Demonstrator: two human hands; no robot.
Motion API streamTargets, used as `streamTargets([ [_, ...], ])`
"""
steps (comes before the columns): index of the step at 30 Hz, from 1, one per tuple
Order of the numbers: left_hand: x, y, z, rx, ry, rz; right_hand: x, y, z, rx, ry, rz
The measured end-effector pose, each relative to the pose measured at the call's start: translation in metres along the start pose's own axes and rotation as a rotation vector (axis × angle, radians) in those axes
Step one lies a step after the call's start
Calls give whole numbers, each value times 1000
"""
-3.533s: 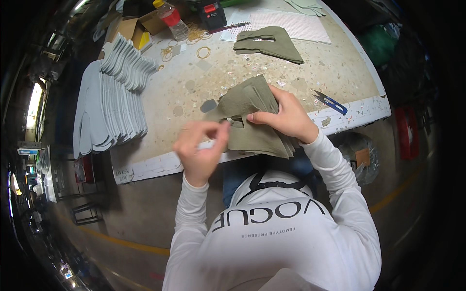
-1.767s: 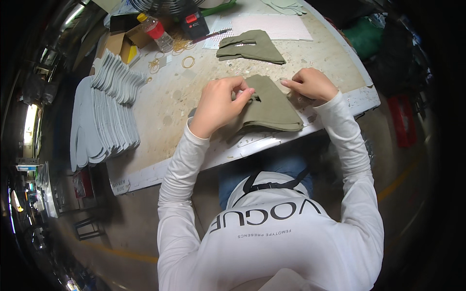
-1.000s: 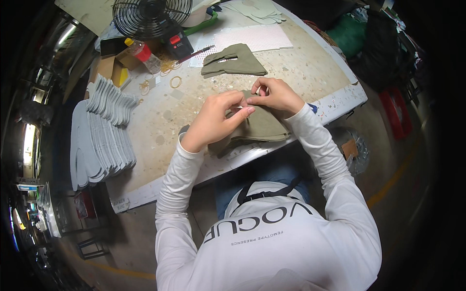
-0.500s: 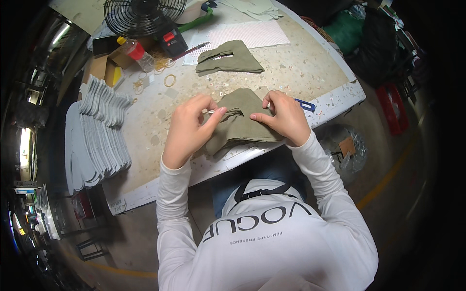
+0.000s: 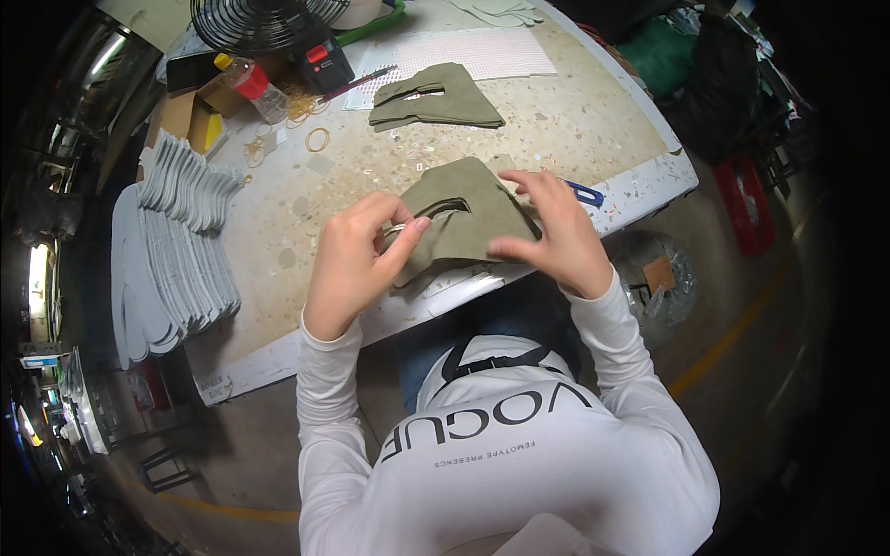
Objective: The person cuts olive-green fabric pieces using a rotary cutter and then stacks them. They repeat this process for multiple pieces, aligning them before cutting and stacking the finished pieces on the table.
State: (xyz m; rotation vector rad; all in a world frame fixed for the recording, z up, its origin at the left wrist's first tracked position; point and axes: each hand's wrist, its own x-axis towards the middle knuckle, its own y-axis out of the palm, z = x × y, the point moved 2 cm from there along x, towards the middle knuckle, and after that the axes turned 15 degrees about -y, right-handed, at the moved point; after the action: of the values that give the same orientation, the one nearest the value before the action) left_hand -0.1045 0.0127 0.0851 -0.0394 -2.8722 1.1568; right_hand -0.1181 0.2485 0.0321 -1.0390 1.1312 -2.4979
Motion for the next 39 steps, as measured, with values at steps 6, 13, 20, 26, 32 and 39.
streamTargets([
  [6, 5, -2, -1, 34, 52, -3, -17, 6, -12, 131, 119, 269],
  [13, 9, -4, 2, -12, 36, 14, -8, -16, -48, 284, 23, 95],
  [20, 12, -20, 13, -122, -9, -5, 20, 6, -90, -107, -313, 185],
  [26, 17, -7, 21, -237, 64, 76, 31, 1, -84, 175, -143, 354],
  [32, 29, -5, 22, -312, -25, 88, 34, -8, -92, 291, 67, 315],
  [39, 30, -9, 21, -350, -1, 52, 20, 11, -94, 79, -202, 527],
])
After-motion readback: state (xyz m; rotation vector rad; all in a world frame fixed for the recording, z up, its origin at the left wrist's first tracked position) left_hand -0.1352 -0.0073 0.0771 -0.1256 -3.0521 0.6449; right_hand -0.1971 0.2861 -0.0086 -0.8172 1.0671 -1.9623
